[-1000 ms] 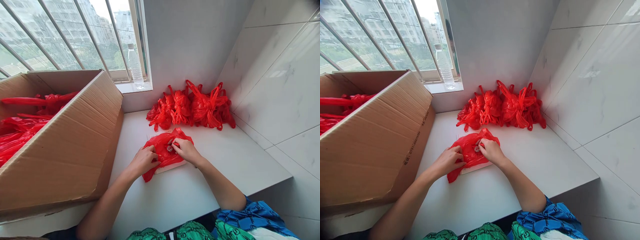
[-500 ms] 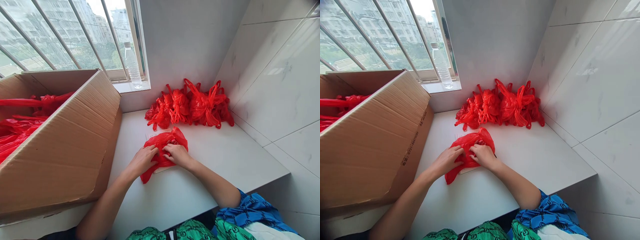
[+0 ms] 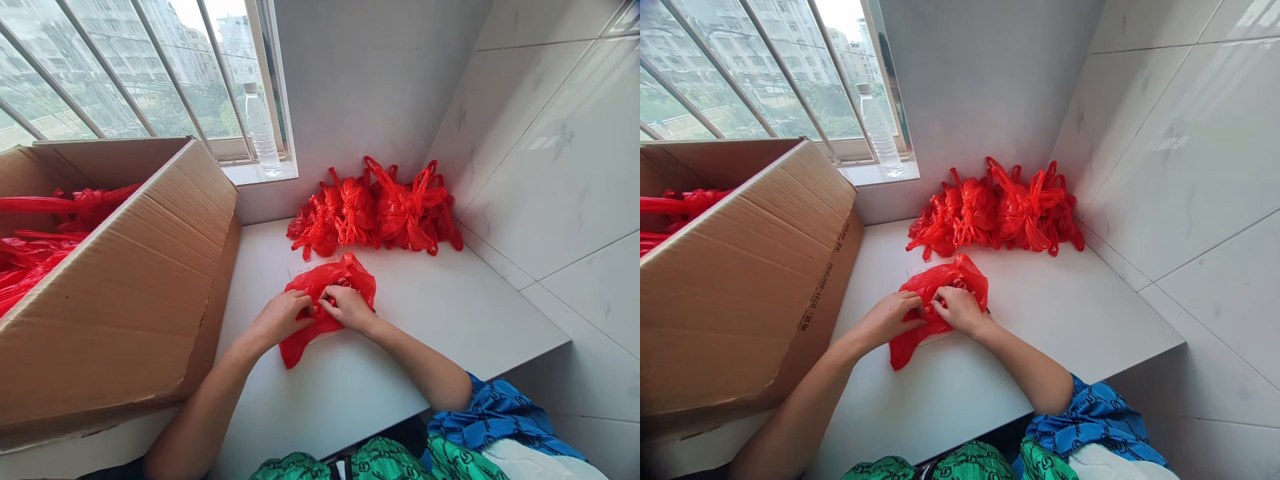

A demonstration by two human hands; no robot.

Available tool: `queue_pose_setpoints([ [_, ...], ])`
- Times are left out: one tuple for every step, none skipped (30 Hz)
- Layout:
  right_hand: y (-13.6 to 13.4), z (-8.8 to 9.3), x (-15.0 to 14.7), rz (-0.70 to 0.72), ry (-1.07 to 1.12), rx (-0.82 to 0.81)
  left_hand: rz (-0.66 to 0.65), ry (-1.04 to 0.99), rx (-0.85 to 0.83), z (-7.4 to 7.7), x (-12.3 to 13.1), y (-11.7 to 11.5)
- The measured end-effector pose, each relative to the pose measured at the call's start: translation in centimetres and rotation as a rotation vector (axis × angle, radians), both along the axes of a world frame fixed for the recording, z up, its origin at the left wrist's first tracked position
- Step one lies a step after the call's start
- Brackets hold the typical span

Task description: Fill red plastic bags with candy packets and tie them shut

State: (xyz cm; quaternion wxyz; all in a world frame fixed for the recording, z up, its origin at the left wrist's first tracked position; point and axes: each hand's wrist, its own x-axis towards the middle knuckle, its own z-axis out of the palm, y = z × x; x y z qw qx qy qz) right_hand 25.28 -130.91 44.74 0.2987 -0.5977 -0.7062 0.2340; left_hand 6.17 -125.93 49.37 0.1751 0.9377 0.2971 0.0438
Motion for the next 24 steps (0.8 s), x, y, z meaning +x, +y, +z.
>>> queue_pose_setpoints([
  [0.1,0.1,0.3,-0.009,0.059,0.021,0.014,0.003,-0.021,0.2,-0.1,0.0],
  [0.1,0.3,0.7,-0.018,0.109,0.047,0.041,0.01,-0.039,0.4,-0.3,0.0],
  [0.2,0.5,1.0,-0.026,0.151,0.07,0.082,0.012,-0.052,0.5,-0.4,0.0],
  [0.2,0.8,1.2,-0.032,0.184,0.084,0.129,0.002,-0.064,0.6,-0.4,0.0],
  [0.1,1.0,1.4,-0.035,0.212,0.091,0.174,-0.019,-0.075,0.7,-0.5,-0.1],
  [0.1,1.2,1.5,-0.038,0.239,0.094,0.211,-0.045,-0.088,0.8,-0.5,-0.1],
  [0.0,1.4,1.5,-0.039,0.262,0.093,0.235,-0.073,-0.102,0.8,-0.5,-0.1],
  [-0.1,1.6,1.5,-0.037,0.282,0.091,0.246,-0.098,-0.117,0.8,-0.5,-0.2],
  [-0.1,1.7,1.5,-0.032,0.297,0.091,0.247,-0.117,-0.131,0.8,-0.4,-0.2],
  [-0.2,1.7,1.4,-0.023,0.307,0.093,0.246,-0.132,-0.144,0.7,-0.3,-0.2],
  [-0.3,1.8,1.4,-0.008,0.31,0.096,0.247,-0.141,-0.152,0.6,-0.2,-0.2],
  [-0.3,1.8,1.4,0.01,0.306,0.098,0.253,-0.146,-0.156,0.5,0.0,-0.3],
  [-0.4,1.8,1.4,0.026,0.293,0.099,0.267,-0.144,-0.153,0.4,0.1,-0.3],
  [-0.4,1.8,1.5,0.03,0.264,0.102,0.285,-0.137,-0.144,0.3,0.3,-0.3],
  [-0.3,1.8,1.7,0.015,0.213,0.108,0.305,-0.125,-0.128,0.3,0.4,-0.3],
  [-0.3,1.8,2.0,-0.023,0.141,0.118,0.325,-0.112,-0.106,0.2,0.5,-0.3],
  [-0.2,1.8,2.4,-0.08,0.051,0.13,0.337,-0.096,-0.083,0.1,0.6,-0.3],
  [-0.2,1.8,2.7,-0.145,-0.048,0.14,0.342,-0.078,-0.061,0.0,0.7,-0.3],
  [-0.1,1.8,3.0,-0.204,-0.146,0.141,0.334,-0.057,-0.043,-0.1,0.8,-0.3],
  [-0.1,1.8,3.3,-0.249,-0.234,0.13,0.315,-0.035,-0.031,-0.2,0.8,-0.4],
  [-0.1,1.7,3.4,-0.272,-0.303,0.108,0.292,-0.013,-0.019,-0.4,0.9,-0.4],
  [-0.1,1.7,3.5,-0.277,-0.354,0.082,0.274,0.007,-0.005,-0.6,1.0,-0.5],
  [-0.1,1.6,3.5,-0.271,-0.389,0.057,0.263,0.024,0.015,-0.8,1.0,-0.6],
  [-0.1,1.6,3.4,-0.26,-0.412,0.037,0.264,0.04,0.043,-0.9,1.1,-0.6],
])
